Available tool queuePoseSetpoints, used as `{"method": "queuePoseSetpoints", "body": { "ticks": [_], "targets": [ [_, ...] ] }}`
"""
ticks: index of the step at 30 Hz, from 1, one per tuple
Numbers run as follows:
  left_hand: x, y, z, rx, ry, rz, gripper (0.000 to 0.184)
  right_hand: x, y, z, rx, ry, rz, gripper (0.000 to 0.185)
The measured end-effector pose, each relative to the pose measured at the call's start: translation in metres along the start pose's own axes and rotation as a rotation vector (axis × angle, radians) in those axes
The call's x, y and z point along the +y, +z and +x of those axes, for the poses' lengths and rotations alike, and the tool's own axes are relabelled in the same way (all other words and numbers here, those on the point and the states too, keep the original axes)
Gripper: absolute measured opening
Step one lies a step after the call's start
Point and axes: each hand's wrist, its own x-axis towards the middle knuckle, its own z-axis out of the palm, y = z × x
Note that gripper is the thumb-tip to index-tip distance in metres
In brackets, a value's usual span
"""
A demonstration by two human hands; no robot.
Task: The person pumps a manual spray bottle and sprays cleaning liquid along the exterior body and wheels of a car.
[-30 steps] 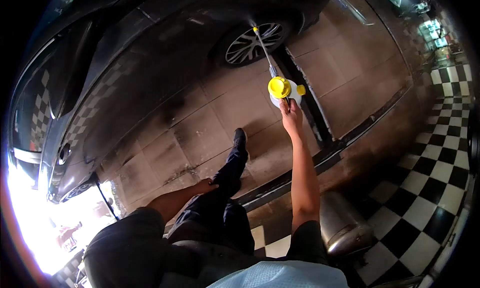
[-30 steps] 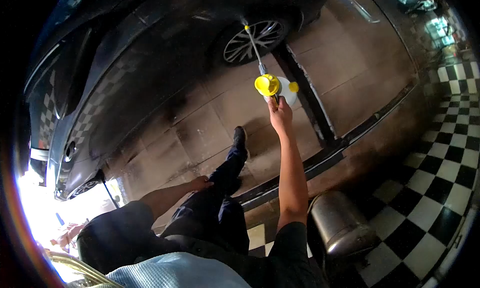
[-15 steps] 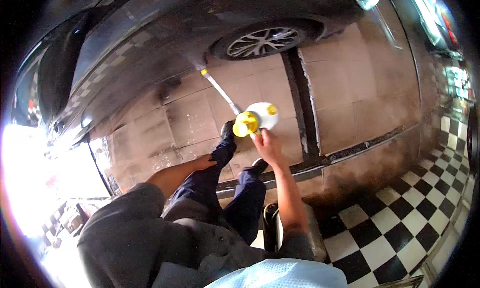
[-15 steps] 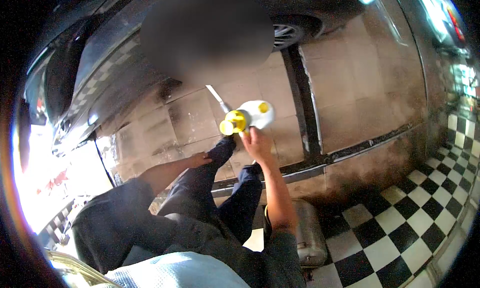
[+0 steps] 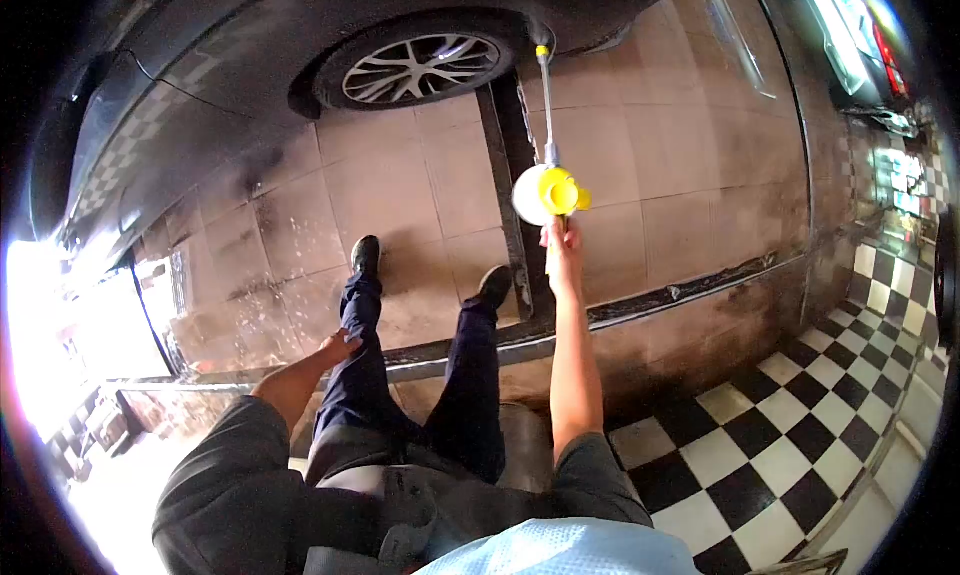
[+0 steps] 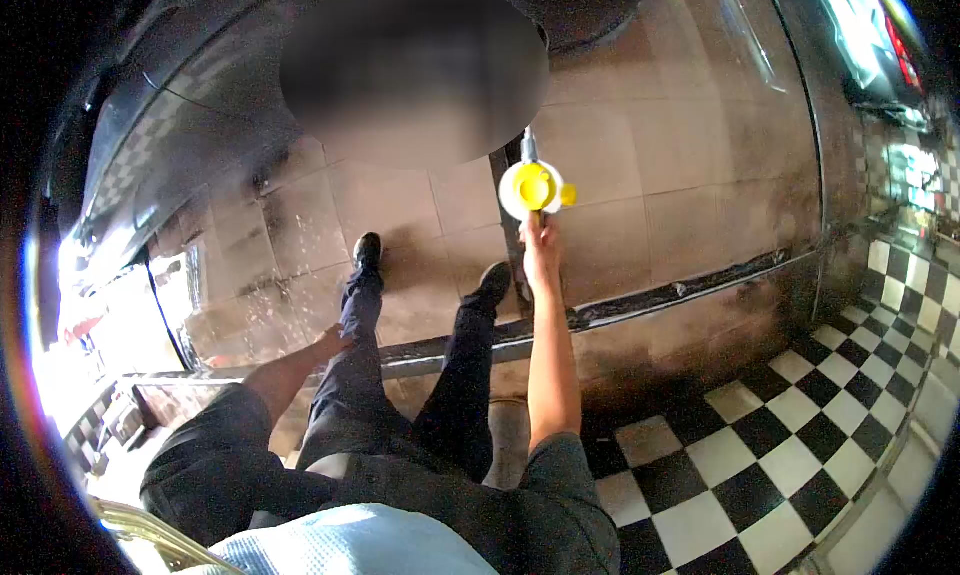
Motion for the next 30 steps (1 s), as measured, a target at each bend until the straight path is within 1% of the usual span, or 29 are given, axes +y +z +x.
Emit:
{"method": "queuePoseSetpoints", "body": {
  "ticks": [1,3,4,7,8,9,10,11,13,16,19,20,21,22,23,24,25,26,27,28,29,30],
  "targets": [
    [0.020,0.015,-0.013,-0.004,0.006,0.018,0.074,0.007,-0.020,0.015,0.033,-0.040,-0.050,0.025],
    [0.065,0.038,-0.043,-0.010,0.009,0.054,0.085,0.022,-0.056,0.045,0.078,0.014,-0.015,0.025],
    [0.083,0.046,-0.047,-0.053,-0.064,0.114,0.094,0.029,-0.072,0.059,0.066,0.008,-0.067,0.027],
    [0.120,0.061,-0.078,-0.016,-0.139,0.168,0.101,0.062,-0.097,0.100,0.155,0.070,-0.186,0.028],
    [0.120,0.067,-0.078,-0.035,-0.114,0.152,0.105,0.074,-0.101,0.111,0.179,0.104,-0.192,0.029],
    [0.117,0.074,-0.074,-0.051,-0.099,0.127,0.105,0.085,-0.103,0.122,0.201,0.137,-0.199,0.031],
    [0.113,0.084,-0.069,-0.067,-0.086,0.099,0.104,0.114,-0.112,0.136,0.207,0.122,-0.296,0.033],
    [0.107,0.091,-0.067,-0.084,-0.074,0.068,0.104,0.135,-0.115,0.147,0.251,0.225,-0.375,0.035],
    [0.105,0.107,-0.067,-0.074,-0.066,0.051,0.104,0.136,-0.105,0.148,0.203,0.334,-0.332,0.034],
    [0.097,0.135,-0.063,-0.070,-0.069,0.040,0.100,0.128,-0.081,0.127,0.162,0.288,-0.301,0.032],
    [0.102,0.143,-0.066,-0.075,-0.101,0.005,0.094,0.114,-0.046,0.083,0.046,0.084,-0.261,0.029],
    [0.114,0.132,-0.071,-0.046,-0.061,0.022,0.084,0.091,-0.028,0.062,-0.090,0.114,-0.183,0.026],
    [0.119,0.118,-0.070,0.010,0.136,-0.072,0.075,0.088,-0.015,0.046,-0.128,0.068,-0.215,0.025],
    [0.133,0.100,-0.069,0.107,0.312,-0.236,0.063,0.082,-0.003,0.032,-0.179,0.036,-0.272,0.025],
    [0.149,0.084,-0.062,0.255,0.481,-0.324,0.057,0.075,0.010,0.017,-0.232,0.004,-0.327,0.025],
    [0.184,0.033,-0.086,0.301,0.537,-0.417,0.055,0.073,0.023,0.003,-0.267,0.005,-0.371,0.024],
    [0.212,0.000,-0.099,0.519,0.664,-0.439,0.056,0.071,0.031,-0.010,-0.302,0.008,-0.417,0.024],
    [0.240,-0.043,-0.126,0.643,0.751,-0.551,0.056,0.079,0.033,-0.020,-0.338,-0.061,-0.556,0.033],
    [0.263,-0.077,-0.149,0.925,0.905,-0.432,0.055,0.072,0.043,-0.037,-0.359,-0.075,-0.546,0.031],
    [0.281,-0.099,-0.163,0.981,0.996,-0.381,0.058,0.071,0.048,-0.053,-0.360,-0.201,-0.573,0.032],
    [0.297,-0.108,-0.163,1.010,1.080,-0.310,0.046,0.071,0.053,-0.066,-0.356,-0.333,-0.594,0.033],
    [0.308,-0.113,-0.167,0.904,1.045,-0.138,0.043,0.066,0.055,-0.082,-0.357,-0.209,-0.643,0.036]
  ]
}}
